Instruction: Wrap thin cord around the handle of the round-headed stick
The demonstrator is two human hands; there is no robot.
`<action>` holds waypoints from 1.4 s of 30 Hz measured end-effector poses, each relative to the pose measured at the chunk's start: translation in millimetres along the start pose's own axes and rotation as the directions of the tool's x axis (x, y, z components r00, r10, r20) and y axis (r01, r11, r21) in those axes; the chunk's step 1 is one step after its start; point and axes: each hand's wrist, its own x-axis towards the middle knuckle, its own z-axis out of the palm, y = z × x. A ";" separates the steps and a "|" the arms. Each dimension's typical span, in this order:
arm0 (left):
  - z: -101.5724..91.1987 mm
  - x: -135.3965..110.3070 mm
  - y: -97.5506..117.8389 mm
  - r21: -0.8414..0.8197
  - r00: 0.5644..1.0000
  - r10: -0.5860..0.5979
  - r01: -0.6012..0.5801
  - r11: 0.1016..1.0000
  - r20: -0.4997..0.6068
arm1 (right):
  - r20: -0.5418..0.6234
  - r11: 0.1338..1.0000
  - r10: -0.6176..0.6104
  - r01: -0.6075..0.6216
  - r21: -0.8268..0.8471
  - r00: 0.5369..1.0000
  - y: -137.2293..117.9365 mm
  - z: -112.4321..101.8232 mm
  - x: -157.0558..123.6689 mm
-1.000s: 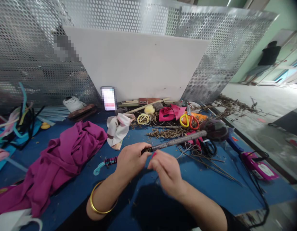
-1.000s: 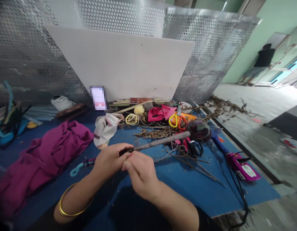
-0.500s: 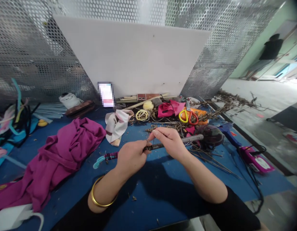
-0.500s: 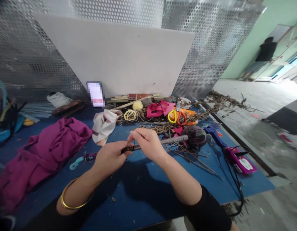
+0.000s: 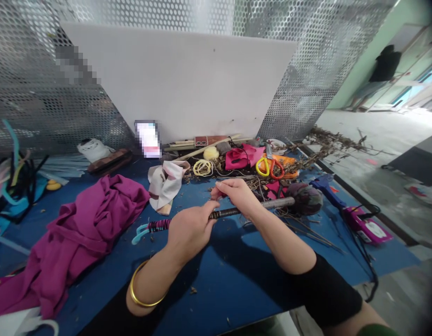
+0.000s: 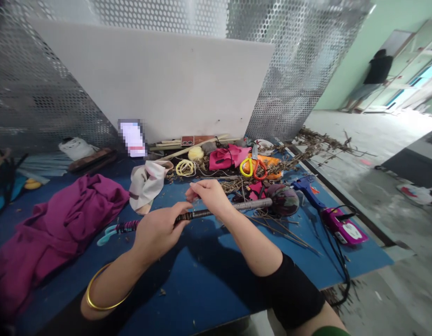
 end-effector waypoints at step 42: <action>-8.1 5.7 -6.5 -0.209 0.984 -0.120 0.145 0.967 0.130 | -0.016 0.873 -0.408 0.384 -0.301 0.913 -3.1 5.4 -28.5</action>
